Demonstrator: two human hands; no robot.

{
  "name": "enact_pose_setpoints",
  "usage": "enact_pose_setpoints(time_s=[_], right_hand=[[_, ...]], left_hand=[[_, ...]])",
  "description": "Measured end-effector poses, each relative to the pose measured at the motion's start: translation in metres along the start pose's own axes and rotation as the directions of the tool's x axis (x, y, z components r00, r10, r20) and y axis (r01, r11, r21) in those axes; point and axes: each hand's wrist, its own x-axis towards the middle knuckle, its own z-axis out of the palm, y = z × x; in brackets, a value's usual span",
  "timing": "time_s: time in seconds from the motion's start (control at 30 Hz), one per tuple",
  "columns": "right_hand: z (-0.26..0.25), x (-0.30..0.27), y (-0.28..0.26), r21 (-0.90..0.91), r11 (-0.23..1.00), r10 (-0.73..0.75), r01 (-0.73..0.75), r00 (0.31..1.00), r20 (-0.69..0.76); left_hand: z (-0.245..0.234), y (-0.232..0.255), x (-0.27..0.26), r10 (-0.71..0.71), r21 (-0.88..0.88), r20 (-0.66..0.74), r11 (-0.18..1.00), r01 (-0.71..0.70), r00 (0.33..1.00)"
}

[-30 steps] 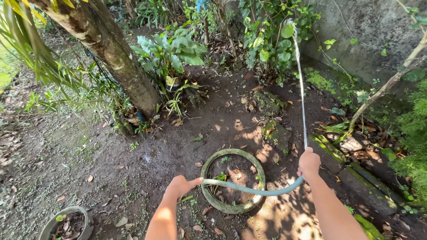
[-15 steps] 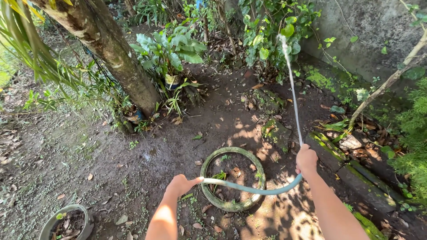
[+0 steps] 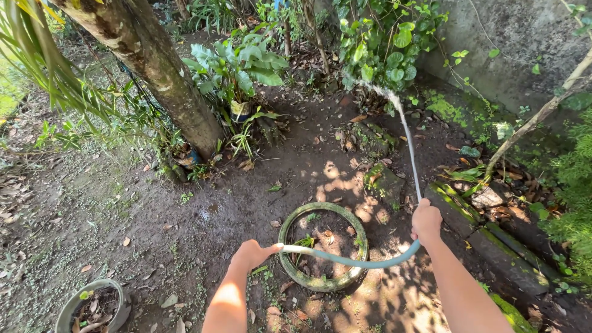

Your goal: The person uses a garden hose to water various plants and the ground in a backyard garden. They direct the water stream at potted plants, the base of a tree, and along a paved walkway.

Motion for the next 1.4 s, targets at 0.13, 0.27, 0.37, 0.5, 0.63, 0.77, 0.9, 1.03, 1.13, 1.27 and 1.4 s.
enact_pose_setpoints(time_s=[0.13,0.27,0.37,0.5,0.63,0.77,0.9,1.03,1.13,1.27,1.4], right_hand=[[0.001,0.002,-0.001,-0.009,1.0,-0.002,0.002,1.0,0.016],[-0.001,-0.002,-0.004,-0.061,0.99,0.127,-0.126,0.992,0.012],[0.0,0.002,-0.003,-0.058,0.989,0.137,-0.137,0.991,-0.005],[0.0,0.0,-0.006,-0.018,0.995,0.097,-0.098,0.995,-0.008],[0.002,0.007,-0.007,-0.179,0.98,-0.089,0.088,0.996,0.002],[0.015,0.022,-0.008,-0.533,0.808,-0.289,0.25,0.957,0.011],[0.033,0.047,-0.006,-0.708,0.614,-0.418,0.348,0.905,0.083],[0.015,0.001,-0.037,-0.45,0.88,-0.193,0.153,0.98,-0.043],[-0.005,-0.065,-0.081,-0.009,0.988,0.156,-0.156,0.987,-0.029],[0.011,-0.025,-0.066,-0.4,0.906,-0.155,0.138,0.988,-0.009],[0.028,0.033,-0.041,-0.65,0.679,-0.494,0.34,0.867,-0.062]], left_hand=[[0.002,-0.001,0.002,-0.003,-0.006,-0.009,1.0,0.003,1.0],[0.003,-0.002,0.002,0.014,0.011,0.03,1.0,-0.014,0.999],[0.002,-0.002,0.003,0.021,0.025,0.011,0.999,-0.021,1.0],[0.008,-0.009,0.016,0.023,0.048,-0.01,0.999,-0.022,1.0],[-0.003,-0.008,0.001,0.066,0.022,0.036,0.997,-0.067,0.997],[0.002,-0.026,0.022,0.112,0.238,-0.081,0.967,-0.09,0.99],[0.004,-0.065,0.07,0.199,0.542,-0.015,0.825,-0.16,0.98],[0.003,-0.096,0.112,0.233,0.651,0.067,0.726,-0.22,0.97],[0.002,-0.112,0.136,0.335,0.903,0.275,0.232,-0.361,0.901],[-0.012,-0.073,0.072,0.007,0.492,0.013,0.871,-0.013,1.0],[-0.023,-0.058,0.037,0.141,0.456,0.016,0.88,-0.133,0.99]])
